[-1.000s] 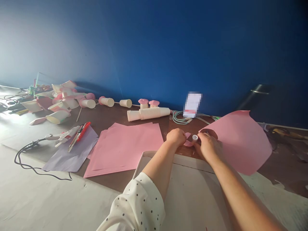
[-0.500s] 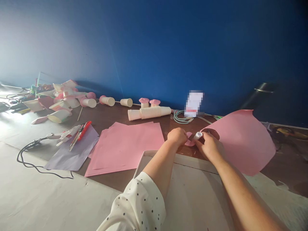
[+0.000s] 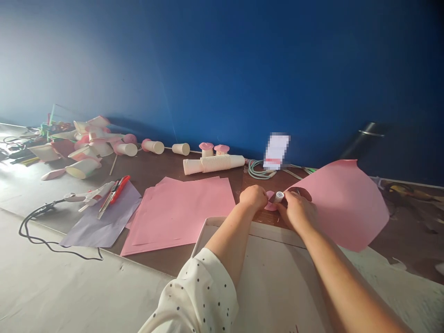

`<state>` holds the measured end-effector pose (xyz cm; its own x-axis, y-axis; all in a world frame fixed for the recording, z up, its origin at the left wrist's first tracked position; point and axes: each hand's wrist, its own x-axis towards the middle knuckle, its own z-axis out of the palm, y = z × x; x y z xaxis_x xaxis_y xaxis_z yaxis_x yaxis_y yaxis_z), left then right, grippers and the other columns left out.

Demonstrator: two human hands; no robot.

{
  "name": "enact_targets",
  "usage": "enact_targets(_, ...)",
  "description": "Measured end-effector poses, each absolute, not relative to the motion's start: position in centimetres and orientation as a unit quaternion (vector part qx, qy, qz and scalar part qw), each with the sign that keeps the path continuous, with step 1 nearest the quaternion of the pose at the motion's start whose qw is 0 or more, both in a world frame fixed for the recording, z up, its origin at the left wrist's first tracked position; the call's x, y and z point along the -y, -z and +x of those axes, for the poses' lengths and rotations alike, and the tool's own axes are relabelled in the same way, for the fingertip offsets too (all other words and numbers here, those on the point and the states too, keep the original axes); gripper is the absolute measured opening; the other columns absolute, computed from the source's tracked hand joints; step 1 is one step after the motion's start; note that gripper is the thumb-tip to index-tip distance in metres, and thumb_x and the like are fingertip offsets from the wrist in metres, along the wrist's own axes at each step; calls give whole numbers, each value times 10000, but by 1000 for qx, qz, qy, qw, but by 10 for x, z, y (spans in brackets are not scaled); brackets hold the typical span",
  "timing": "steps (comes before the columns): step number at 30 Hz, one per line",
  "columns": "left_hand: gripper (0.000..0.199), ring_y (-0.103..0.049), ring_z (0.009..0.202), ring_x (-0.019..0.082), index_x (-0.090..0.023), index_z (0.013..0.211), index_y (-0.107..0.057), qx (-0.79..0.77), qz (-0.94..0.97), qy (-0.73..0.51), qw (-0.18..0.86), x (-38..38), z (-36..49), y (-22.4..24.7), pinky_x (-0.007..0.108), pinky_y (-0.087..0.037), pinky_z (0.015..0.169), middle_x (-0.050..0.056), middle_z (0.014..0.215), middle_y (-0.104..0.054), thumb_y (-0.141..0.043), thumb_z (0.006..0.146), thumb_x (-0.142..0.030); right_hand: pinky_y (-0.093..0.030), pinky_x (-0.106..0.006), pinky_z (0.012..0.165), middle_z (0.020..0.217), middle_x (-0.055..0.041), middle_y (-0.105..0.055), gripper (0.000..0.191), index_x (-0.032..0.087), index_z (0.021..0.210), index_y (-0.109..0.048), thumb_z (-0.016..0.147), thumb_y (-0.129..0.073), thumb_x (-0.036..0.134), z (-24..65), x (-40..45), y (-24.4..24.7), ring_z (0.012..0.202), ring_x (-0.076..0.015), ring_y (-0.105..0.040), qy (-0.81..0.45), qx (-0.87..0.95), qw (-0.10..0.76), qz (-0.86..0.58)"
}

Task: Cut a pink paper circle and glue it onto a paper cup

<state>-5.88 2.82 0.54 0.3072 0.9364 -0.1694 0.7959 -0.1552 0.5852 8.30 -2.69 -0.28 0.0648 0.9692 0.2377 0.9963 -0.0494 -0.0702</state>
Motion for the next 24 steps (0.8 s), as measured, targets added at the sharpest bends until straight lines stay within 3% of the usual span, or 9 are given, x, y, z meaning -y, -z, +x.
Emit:
enact_targets(5, 240, -649, 936, 216, -251, 914, -739, -573, 754, -112, 302, -28, -59, -7, 271, -493, 778, 58, 1001, -720, -609, 770, -393, -360, -324, 680, 966, -69, -668, 118, 208, 895, -589, 831, -545, 296, 85, 27, 7, 949, -261, -594, 58, 685, 134, -713)
enact_targets(9, 241, -651, 940, 217, -260, 914, -737, -576, 751, -114, 302, -29, -59, -7, 273, -495, 778, 48, 995, -723, -597, 784, -407, -387, -311, 686, 1043, -97, -660, 269, 188, 982, -609, 834, -535, 400, 99, 18, 21, 899, -242, -596, 12, 640, 255, -725)
enact_targets(12, 263, -655, 925, 218, -261, 891, -738, -577, 748, -109, 309, -30, -58, -6, 283, -499, 777, 50, 985, -724, -565, 802, -438, -400, -308, 668, 943, -92, -665, 344, 183, 941, -626, 814, -542, 491, 107, 13, 26, 796, -230, -597, -19, 590, 318, -741)
enact_targets(24, 210, -655, 928, 233, -262, 883, -732, -574, 756, -126, 288, -33, -57, 2, 313, -498, 784, 47, 989, -722, -569, 765, -320, -377, -298, 617, 975, -119, -668, 369, 185, 977, -643, 818, -534, 500, 94, 17, 19, 876, -265, -626, -47, 617, 213, -756)
